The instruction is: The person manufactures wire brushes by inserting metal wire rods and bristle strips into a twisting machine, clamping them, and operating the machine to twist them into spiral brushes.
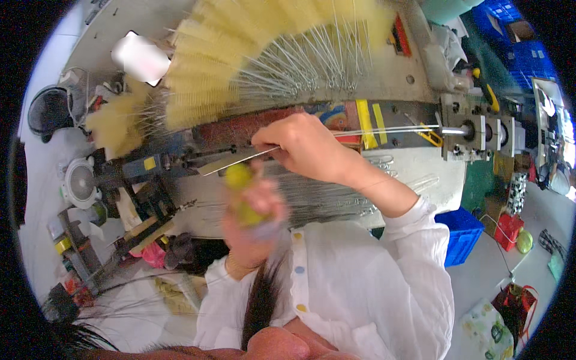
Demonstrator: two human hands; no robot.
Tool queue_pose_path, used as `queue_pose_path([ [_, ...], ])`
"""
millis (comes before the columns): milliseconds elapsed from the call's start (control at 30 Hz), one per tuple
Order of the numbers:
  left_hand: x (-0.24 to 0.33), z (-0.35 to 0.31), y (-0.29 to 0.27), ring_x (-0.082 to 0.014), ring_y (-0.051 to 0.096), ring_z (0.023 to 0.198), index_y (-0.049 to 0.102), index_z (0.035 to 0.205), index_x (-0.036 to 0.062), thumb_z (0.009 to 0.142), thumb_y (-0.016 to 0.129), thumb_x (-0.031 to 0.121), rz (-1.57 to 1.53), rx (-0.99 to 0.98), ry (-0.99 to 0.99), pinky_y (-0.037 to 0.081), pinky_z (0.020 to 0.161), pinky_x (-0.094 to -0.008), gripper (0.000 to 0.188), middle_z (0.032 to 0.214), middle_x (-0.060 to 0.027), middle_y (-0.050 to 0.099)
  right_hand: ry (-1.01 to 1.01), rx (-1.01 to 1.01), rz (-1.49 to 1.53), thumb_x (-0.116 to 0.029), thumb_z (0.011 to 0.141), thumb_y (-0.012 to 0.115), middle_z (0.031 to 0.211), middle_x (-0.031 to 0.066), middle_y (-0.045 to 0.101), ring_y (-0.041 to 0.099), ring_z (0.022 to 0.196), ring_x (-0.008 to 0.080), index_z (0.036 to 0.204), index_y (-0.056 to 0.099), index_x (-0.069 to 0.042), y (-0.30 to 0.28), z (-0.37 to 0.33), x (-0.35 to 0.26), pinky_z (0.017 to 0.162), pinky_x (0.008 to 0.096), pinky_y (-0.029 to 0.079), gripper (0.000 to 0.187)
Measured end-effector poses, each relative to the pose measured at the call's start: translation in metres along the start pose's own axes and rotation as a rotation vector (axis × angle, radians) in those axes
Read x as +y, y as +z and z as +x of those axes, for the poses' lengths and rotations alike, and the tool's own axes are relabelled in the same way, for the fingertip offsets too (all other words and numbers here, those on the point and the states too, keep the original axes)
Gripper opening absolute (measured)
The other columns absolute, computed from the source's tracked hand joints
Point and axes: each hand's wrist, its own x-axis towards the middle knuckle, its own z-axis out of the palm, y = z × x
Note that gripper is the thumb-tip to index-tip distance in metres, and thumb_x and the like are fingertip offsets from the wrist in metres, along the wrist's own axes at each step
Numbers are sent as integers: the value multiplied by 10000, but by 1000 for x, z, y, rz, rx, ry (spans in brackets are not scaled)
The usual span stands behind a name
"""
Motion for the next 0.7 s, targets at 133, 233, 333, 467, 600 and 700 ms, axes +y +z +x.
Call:
queue_pose_path([
  [133,60,21,-117,-226,521,927,455,1132,14,880,548,145,1658,206,496,434,795,-357,299,1071,-101,508,-62,6,-71,31,643,633,955,128,646,636,830,289,997,618,-7,5,-4,1,681,333,503,356],
  [233,83,-6,-89,-299,471,1053,445,1173,-2,857,554,58,2125,193,471,387,911,-392,340,1193,-159,461,-341,212,-405,-34,643,651,884,70,631,617,745,261,1045,611,-54,5,-48,-9,622,335,490,404],
  [333,105,-49,-88,-346,374,1202,435,1203,-16,834,573,72,2954,314,654,319,997,-408,403,1283,-199,403,-28,-131,-311,-94,605,653,753,41,554,579,668,234,976,620,-111,33,-126,21,588,375,470,373],
  [467,94,-78,-89,-368,317,1272,445,1211,-23,812,597,82,2659,481,705,272,1048,-422,440,1331,-205,374,159,-203,-320,-110,608,662,702,41,534,569,636,233,966,621,-126,53,-155,38,565,350,468,360],
  [600,163,-167,-54,-365,455,1051,480,1116,-39,875,505,78,3106,1389,1400,370,899,-445,269,1152,-228,473,149,-39,-363,-51,595,656,667,36,524,560,623,261,904,632,-108,16,-152,30,555,366,456,315],
  [700,252,-263,-23,-363,500,974,541,996,-65,945,427,189,2837,1731,2031,391,830,-454,283,1033,-231,546,156,206,-502,0,579,654,765,70,574,564,641,288,939,625,-107,-10,-135,45,559,373,459,377],
])
